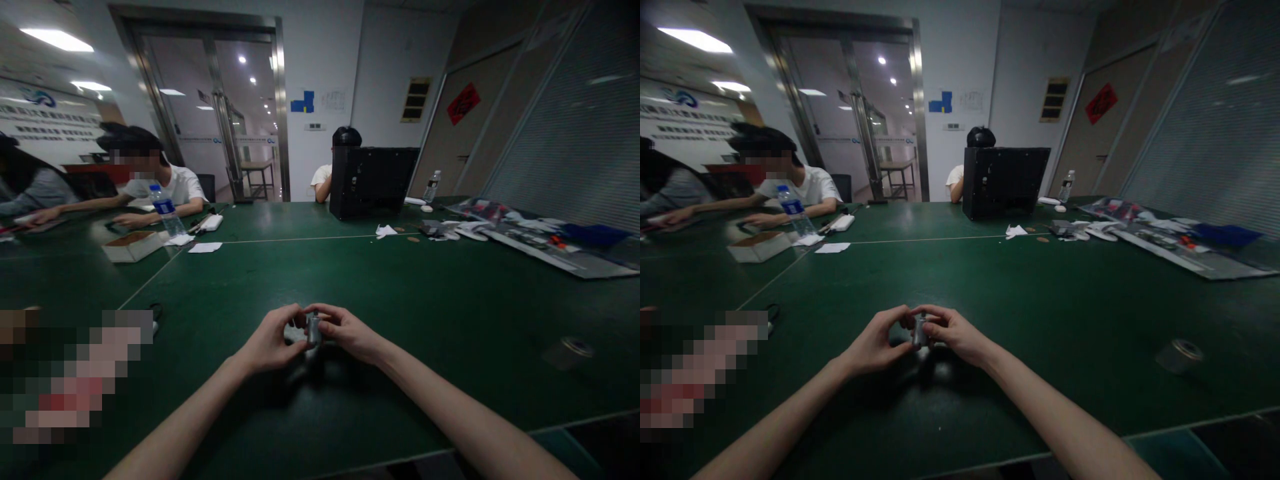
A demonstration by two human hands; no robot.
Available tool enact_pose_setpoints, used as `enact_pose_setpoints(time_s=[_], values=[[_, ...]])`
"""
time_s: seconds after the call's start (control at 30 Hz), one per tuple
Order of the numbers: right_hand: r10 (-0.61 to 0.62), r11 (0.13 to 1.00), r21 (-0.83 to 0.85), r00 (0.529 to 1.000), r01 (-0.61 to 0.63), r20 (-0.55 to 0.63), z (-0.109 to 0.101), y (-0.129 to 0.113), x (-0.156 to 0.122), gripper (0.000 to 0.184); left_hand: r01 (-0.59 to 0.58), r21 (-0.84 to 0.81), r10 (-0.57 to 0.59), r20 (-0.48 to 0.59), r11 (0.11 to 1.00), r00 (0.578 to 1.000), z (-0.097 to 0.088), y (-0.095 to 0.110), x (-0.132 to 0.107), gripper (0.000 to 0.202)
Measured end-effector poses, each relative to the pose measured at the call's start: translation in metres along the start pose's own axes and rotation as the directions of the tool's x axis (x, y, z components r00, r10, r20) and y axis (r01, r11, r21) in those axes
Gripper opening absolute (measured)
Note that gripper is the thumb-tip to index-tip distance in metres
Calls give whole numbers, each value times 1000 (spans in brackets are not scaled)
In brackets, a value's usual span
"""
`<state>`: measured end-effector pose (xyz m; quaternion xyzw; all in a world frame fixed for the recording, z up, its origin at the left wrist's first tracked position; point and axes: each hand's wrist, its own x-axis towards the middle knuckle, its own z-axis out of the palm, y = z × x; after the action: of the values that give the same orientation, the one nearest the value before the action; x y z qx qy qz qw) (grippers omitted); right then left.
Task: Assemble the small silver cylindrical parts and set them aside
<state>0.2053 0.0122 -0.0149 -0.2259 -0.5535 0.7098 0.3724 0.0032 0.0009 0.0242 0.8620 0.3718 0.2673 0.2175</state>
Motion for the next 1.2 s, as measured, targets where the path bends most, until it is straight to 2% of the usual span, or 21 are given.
enact_pose_setpoints(time_s=[0.4,0.9,1.2], values=[[23,999,-46,999,-21,34,-1,-2,0,46,12,-4,-12,48,1000,999,-1,-2,0,15],[7,996,-93,999,-4,33,0,-1,1,42,-15,4,15,32,1000,999,-1,-1,0,14],[32,995,-96,999,-31,9,2,-4,0,48,-14,-7,14,27,1000,1000,-1,-3,0,15]])
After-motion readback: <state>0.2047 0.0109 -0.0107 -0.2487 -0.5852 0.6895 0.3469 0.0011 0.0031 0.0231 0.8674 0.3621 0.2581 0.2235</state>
